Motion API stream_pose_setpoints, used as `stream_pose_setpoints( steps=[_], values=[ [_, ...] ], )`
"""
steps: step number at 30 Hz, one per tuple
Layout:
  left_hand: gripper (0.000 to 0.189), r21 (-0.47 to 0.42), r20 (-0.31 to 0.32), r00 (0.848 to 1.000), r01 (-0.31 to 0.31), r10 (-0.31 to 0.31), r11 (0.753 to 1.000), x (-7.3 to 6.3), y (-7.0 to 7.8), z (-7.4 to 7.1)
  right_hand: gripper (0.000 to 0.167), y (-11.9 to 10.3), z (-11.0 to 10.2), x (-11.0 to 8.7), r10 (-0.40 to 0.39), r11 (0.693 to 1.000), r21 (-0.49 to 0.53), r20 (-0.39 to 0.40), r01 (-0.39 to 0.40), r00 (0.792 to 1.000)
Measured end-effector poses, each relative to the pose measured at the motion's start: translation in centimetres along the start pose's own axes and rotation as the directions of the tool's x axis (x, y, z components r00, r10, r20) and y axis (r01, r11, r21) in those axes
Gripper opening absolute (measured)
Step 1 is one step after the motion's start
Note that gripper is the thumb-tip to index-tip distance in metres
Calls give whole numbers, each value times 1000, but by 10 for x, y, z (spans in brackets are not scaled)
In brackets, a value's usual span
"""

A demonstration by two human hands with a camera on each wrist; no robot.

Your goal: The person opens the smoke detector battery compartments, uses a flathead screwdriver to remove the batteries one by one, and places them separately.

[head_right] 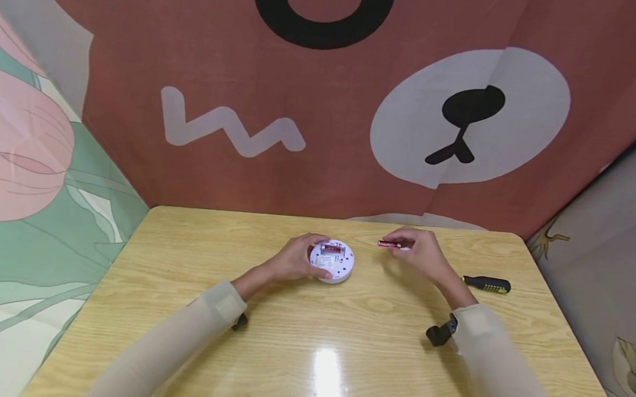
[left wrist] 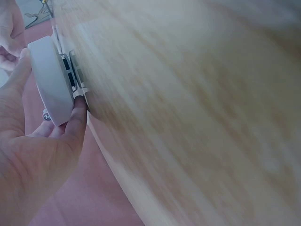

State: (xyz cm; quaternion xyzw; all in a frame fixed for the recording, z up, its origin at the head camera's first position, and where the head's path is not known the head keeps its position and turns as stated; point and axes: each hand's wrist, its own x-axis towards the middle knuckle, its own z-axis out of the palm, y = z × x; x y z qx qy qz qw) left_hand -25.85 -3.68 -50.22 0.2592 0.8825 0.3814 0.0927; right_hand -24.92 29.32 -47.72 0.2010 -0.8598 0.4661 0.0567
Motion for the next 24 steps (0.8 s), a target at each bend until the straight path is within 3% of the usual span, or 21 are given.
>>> stream_pose_setpoints(
  steps=[16, 24],
  values=[
    [93, -14, -2, 1000, 5, -5, 1000, 0, 0, 1, 19, 12, -44, -21, 14, 993, -120, -32, -18, 999],
    [93, -22, 1, 1000, 11, -11, 1000, -1, 2, 0, 19, 31, -62, -33, 49, 985, -165, -39, -55, 998]
  ],
)
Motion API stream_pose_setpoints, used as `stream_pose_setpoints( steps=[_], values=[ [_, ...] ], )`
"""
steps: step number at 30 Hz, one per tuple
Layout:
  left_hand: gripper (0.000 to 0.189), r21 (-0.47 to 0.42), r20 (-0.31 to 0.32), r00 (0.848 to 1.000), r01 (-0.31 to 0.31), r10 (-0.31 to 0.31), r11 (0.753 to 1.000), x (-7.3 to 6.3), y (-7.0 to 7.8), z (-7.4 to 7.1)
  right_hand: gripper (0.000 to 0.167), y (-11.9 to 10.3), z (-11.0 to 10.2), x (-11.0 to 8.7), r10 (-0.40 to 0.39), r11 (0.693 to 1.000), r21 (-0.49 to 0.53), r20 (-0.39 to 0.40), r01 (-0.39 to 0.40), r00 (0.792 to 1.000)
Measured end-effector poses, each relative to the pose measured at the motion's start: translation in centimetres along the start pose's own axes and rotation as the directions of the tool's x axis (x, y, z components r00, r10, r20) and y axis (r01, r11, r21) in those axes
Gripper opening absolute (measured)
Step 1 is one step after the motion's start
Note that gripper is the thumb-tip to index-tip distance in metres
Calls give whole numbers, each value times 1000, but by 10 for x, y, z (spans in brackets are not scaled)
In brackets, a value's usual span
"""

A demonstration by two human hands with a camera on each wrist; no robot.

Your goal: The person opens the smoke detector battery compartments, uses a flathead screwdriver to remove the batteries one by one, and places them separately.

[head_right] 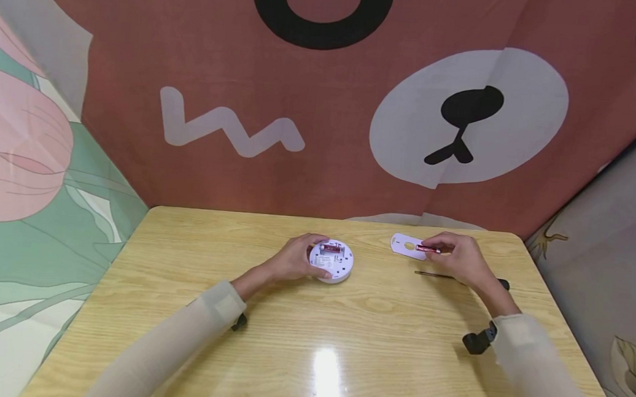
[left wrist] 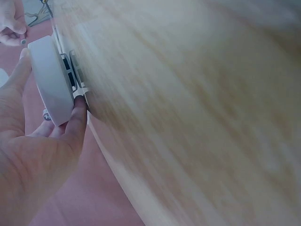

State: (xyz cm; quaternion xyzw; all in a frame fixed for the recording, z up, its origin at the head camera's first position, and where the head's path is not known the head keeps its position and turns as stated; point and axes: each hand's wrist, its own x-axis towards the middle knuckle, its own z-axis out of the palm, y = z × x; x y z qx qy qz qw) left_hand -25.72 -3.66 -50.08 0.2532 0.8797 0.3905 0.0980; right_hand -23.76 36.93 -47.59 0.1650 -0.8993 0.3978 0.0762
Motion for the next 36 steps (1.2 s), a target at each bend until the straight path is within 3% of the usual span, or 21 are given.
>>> stream_pose_setpoints(
  steps=[10, 20, 36],
  values=[
    [93, 1, 4, 1000, -1, 1, 1000, 0, -1, 0, 24, 13, -12, -8, 41, 995, -97, 30, -38, 999],
    [93, -2, 3, 1000, 2, -2, 1000, -1, -1, 0, 19, 30, -18, -12, 90, 983, -169, 78, -76, 993],
    [92, 15, 3, 1000, 7, -7, 1000, -1, 1, -1, 14, 44, -17, -14, 160, 970, -206, 138, -129, 977]
  ],
)
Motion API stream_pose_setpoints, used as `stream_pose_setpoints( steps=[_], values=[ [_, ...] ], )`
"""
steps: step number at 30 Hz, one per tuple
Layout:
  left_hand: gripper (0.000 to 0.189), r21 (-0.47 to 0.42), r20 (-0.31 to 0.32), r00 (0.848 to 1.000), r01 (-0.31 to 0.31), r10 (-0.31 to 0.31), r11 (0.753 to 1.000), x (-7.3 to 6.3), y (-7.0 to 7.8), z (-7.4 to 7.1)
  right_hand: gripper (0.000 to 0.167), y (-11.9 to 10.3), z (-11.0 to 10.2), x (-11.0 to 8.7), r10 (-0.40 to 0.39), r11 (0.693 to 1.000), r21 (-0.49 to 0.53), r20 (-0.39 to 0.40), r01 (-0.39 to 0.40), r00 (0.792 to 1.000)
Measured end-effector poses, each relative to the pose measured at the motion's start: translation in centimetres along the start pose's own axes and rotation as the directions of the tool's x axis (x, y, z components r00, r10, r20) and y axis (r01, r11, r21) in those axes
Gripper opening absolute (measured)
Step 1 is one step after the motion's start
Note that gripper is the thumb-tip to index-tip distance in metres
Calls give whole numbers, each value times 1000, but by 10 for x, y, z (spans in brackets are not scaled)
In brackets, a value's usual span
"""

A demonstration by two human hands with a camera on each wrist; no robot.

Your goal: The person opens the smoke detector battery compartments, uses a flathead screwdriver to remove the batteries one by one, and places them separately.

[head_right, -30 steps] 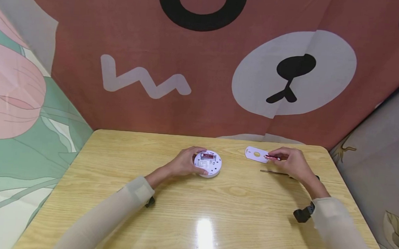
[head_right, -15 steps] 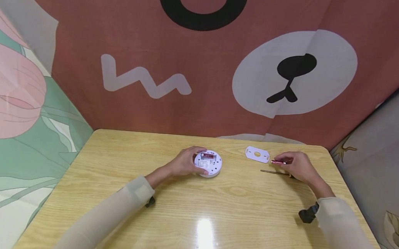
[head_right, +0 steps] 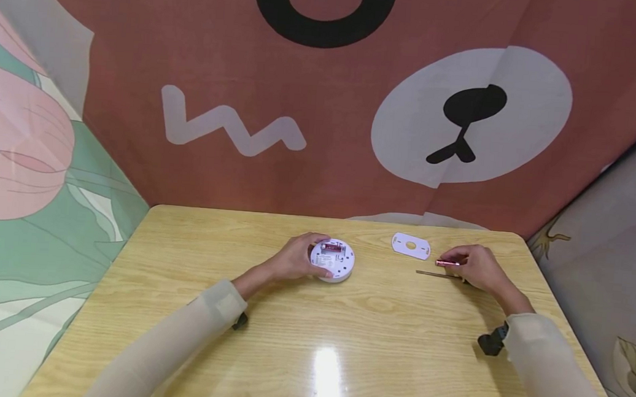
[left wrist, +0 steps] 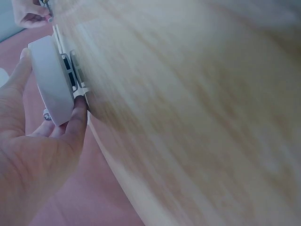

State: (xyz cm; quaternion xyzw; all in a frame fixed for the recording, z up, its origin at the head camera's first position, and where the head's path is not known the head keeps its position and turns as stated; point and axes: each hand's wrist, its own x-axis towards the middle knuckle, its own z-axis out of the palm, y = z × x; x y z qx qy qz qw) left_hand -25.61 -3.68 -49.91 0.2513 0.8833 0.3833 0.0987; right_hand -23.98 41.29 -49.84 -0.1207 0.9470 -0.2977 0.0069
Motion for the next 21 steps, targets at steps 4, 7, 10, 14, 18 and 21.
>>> stream_pose_setpoints(
  steps=[4, 7, 10, 14, 18, 21],
  values=[
    [92, 1, 2, 1000, 1, -1, 1000, 0, 0, 0, 12, 2, 1, 0, -21, 1000, -5, -12, 21, 1000],
    [93, 2, 1, 1000, -2, 2, 1000, 1, -1, 1, 12, 3, 2, 0, -33, 999, -7, -14, 33, 999],
    [92, 5, 1, 1000, -4, 4, 1000, 1, -2, 1, 12, 4, 2, 0, -41, 999, -14, -10, 41, 999],
    [92, 9, 1, 1000, -6, 6, 1000, 2, -3, 2, 14, 7, 3, 0, -39, 999, -21, -7, 39, 999],
    [92, 13, 2, 1000, -4, 4, 1000, 2, -3, 1, 16, 7, 3, 0, -30, 999, -16, 4, 30, 1000],
    [92, 8, 2, 1000, -2, 2, 1000, 2, -3, 1, 17, 6, 3, 0, -29, 1000, -5, 9, 29, 1000]
  ],
)
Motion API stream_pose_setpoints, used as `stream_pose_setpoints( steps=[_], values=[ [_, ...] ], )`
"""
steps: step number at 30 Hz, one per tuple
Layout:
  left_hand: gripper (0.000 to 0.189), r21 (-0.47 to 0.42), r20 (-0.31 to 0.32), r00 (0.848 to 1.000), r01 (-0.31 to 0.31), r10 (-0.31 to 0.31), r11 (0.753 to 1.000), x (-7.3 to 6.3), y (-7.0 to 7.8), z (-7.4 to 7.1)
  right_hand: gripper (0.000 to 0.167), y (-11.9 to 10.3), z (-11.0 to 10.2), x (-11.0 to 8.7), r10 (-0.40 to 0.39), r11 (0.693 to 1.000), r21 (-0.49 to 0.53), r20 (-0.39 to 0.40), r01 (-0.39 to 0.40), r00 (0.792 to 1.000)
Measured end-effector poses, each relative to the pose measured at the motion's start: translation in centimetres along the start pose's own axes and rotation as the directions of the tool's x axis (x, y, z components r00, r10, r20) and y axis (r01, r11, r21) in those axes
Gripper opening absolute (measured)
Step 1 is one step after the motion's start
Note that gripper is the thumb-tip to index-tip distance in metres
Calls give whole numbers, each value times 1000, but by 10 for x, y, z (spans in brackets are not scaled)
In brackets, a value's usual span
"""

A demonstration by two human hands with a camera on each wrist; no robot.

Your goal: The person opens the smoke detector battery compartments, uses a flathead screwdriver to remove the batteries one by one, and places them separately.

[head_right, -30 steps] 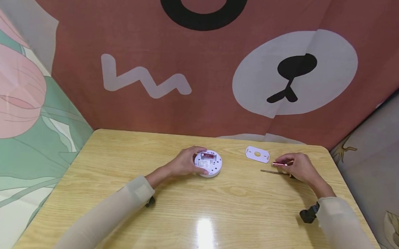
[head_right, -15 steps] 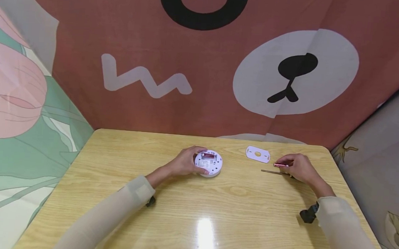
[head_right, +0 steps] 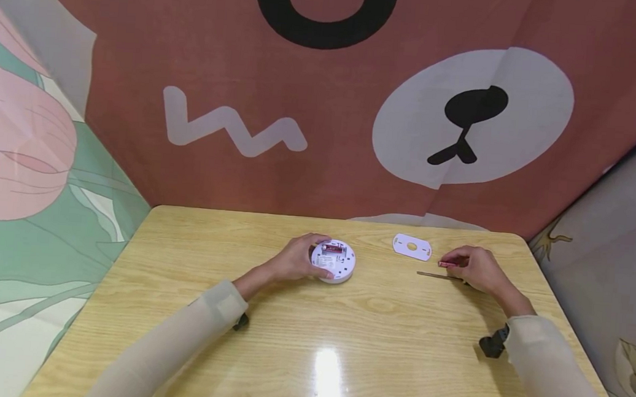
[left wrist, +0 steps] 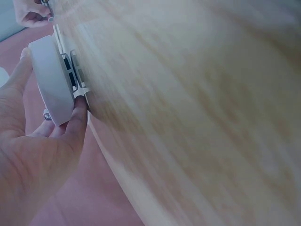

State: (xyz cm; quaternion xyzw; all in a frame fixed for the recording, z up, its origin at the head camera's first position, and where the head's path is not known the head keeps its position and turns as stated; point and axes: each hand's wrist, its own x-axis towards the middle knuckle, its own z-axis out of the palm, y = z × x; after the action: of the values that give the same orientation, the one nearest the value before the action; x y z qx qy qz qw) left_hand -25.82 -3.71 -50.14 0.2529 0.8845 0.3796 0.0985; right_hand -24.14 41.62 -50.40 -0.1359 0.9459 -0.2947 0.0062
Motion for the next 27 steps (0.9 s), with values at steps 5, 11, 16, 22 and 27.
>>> stream_pose_setpoints(
  steps=[5, 11, 16, 22, 27],
  values=[
    [93, 0, -2, 1000, -2, 2, 1000, 0, 0, 0, 18, -1, -1, 0, -10, 1000, -7, -6, 10, 1000],
    [93, -5, 0, 1000, 0, 0, 1000, -1, 0, 0, 20, -3, -2, 0, -4, 1000, -25, -9, 3, 1000],
    [93, -6, 1, 1000, 1, -1, 1000, -1, 0, 0, 22, -4, -2, 0, -23, 999, -43, -38, 22, 999],
    [92, 11, 2, 1000, 7, -7, 1000, -1, 1, 0, 29, -6, -1, 1, -66, 996, -70, -110, 58, 992],
    [92, 18, 7, 1000, 20, -20, 1000, 0, 1, 0, 31, -14, 1, 4, -109, 992, -73, -151, 99, 982]
  ],
)
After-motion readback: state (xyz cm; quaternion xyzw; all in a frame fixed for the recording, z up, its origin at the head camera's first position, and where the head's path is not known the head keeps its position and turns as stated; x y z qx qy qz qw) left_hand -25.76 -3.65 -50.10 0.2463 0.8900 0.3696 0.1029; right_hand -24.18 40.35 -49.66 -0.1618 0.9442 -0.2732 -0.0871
